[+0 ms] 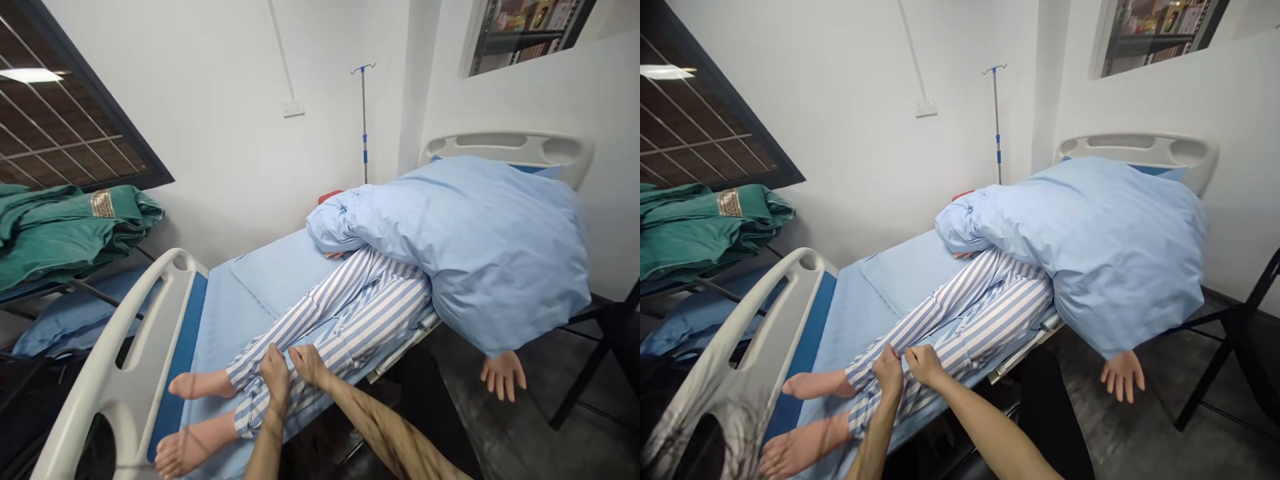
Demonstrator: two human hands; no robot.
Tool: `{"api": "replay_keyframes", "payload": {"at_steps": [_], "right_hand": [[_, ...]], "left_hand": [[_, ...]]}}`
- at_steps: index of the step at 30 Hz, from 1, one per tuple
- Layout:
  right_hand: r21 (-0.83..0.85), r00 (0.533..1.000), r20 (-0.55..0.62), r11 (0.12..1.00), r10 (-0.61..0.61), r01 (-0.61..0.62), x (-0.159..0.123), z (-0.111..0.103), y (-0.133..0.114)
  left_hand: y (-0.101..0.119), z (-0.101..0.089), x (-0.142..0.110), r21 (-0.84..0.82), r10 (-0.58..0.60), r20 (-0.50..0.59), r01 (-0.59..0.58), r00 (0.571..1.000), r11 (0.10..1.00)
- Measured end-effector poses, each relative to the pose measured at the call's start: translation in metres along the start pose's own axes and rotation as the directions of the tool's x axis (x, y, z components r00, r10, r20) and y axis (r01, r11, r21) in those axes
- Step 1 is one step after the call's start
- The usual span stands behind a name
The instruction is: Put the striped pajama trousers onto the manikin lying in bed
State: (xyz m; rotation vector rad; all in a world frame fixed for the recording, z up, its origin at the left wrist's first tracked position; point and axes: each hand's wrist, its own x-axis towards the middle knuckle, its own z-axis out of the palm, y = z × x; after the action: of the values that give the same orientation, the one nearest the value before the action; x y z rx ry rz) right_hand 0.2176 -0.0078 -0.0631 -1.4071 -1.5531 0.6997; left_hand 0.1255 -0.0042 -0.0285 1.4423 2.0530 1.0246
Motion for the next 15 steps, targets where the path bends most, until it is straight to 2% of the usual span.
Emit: {"api": "replay_keyframes", "payload": {"at_steps": [3,6,9,12,15], "right_hand": [[0.182,0.999,-0.002,0.983,0.032,-0.031,0.001,0.0,0.003],[0.243,0.996,-0.02,0.967,0.084,-0.077,0.002,0.001,0.004],[0.224,0.998,0.01,0.973,0.055,-0.056,0.008,-0.007,-0.002],[0.147,0.999,0.016,0.989,-0.029,0.026,0.016,-0.022,-0.008],[0.044,0.996,0.024,0.996,-0.081,0.08,0.021,-0.037,-0.003]], "left_hand": [[0.007,0.015,-0.004,0.035,-0.018,0.088,0.015,0.996,0.999],[0.002,0.024,-0.008,0.134,0.036,0.135,-0.054,0.99,0.989],[-0.002,0.024,-0.01,0.137,0.101,0.103,-0.115,0.99,0.984],[-0.001,0.023,-0.011,0.145,0.154,0.121,-0.171,0.981,0.975],[0.001,0.024,-0.014,0.171,0.127,0.106,-0.144,0.986,0.975]]}}
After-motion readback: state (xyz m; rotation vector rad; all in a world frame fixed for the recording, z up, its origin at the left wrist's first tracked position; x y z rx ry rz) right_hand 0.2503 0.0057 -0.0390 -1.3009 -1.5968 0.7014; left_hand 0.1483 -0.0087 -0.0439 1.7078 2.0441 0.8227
